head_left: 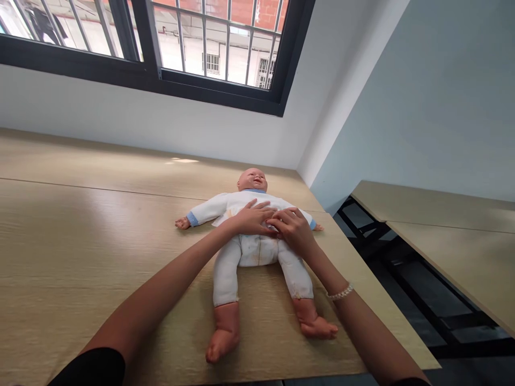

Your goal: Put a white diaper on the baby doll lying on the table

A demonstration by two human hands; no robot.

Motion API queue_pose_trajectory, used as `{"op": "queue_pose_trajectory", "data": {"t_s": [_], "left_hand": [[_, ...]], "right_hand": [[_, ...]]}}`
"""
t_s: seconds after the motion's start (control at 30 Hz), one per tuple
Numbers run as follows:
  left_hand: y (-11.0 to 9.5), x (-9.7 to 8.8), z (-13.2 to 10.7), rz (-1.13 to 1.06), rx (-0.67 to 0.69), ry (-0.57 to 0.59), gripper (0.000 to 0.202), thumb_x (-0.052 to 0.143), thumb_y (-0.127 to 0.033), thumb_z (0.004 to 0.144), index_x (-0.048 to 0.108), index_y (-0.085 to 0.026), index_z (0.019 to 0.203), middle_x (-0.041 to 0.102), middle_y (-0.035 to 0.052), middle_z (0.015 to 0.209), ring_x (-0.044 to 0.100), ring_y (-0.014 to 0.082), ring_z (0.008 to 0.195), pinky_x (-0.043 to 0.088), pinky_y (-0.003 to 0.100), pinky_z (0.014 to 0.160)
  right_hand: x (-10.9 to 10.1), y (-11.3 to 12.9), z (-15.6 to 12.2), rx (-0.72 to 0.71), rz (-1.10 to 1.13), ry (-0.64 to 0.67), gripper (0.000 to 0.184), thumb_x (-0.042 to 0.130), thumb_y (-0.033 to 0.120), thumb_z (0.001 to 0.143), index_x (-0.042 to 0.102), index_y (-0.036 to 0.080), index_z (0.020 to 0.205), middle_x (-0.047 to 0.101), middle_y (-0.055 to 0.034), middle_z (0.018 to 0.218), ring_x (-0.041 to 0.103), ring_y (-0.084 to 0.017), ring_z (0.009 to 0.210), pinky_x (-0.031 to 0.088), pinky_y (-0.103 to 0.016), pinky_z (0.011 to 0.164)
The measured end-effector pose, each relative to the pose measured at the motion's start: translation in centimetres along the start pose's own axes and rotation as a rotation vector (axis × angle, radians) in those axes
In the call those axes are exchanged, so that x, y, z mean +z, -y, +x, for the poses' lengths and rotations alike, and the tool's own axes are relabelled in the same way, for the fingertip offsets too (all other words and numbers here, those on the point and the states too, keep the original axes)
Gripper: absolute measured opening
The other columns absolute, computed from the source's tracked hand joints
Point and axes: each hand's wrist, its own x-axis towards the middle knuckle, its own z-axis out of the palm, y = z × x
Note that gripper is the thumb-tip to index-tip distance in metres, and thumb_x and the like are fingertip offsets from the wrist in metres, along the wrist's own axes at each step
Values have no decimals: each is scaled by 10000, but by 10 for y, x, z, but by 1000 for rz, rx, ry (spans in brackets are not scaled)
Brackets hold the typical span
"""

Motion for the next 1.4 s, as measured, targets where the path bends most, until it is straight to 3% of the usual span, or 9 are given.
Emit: {"op": "queue_pose_trajectory", "data": {"t_s": [0.17,0.27,0.4,0.53,0.77,0.9,1.07,1.23,1.4], "left_hand": [[1,-2,1,-57,15,11,613,604,-677,815,547,-280,1279,561,20,1413,213,279,1493,28,558,1213],[7,-3,1,-114,24,-4,603,616,-677,803,570,-242,1219,569,53,1396,263,293,1473,45,535,1220],[21,-9,-1,-246,92,-59,509,615,-558,848,568,-214,1221,630,55,1289,529,258,1264,289,422,1162],[32,-20,-5,-360,141,-59,443,669,-423,820,608,-204,1200,665,43,1218,591,211,1150,445,301,983],[32,-29,-9,-341,75,-72,302,738,-297,744,696,-208,1029,692,9,1132,610,198,1097,446,270,952],[30,-25,-9,-361,102,-89,177,729,-244,761,737,-210,935,682,19,1145,597,194,1136,431,270,981],[31,-22,-8,-360,74,-90,137,735,-224,753,754,-199,887,661,41,1177,593,195,1148,441,262,977],[32,-22,-6,-351,76,-75,90,735,-199,735,731,-180,823,652,44,1179,613,184,1077,456,265,948],[32,-19,-6,-407,81,-69,52,707,-205,744,692,-171,780,638,49,1173,602,187,1075,448,286,947]], "right_hand": [[5,1,2,404,509,57,103,596,271,907,641,222,986,698,-33,889,618,-207,825,468,-347,810],[8,2,2,552,725,49,197,665,397,851,595,228,923,680,-16,818,610,-199,765,488,-338,755],[15,3,2,660,886,3,350,737,470,771,537,210,894,661,-28,799,607,-185,729,470,-300,655],[20,6,3,740,990,-6,432,783,486,714,522,200,906,661,-30,802,611,-173,718,476,-284,635],[1,1,6,756,1043,80,352,726,292,709,580,174,1007,716,-59,918,675,-189,857,529,-321,789],[-11,0,8,768,966,8,316,684,216,702,553,189,988,723,-47,923,683,-187,900,536,-332,843],[-8,7,8,720,948,98,258,682,249,736,562,191,957,724,-44,916,694,-186,899,558,-340,861],[-3,10,7,667,904,91,256,733,336,754,589,186,903,717,-49,895,704,-204,855,577,-333,793],[-3,17,10,535,815,162,74,579,226,840,589,183,900,701,-47,895,679,-181,824,543,-311,762]]}}
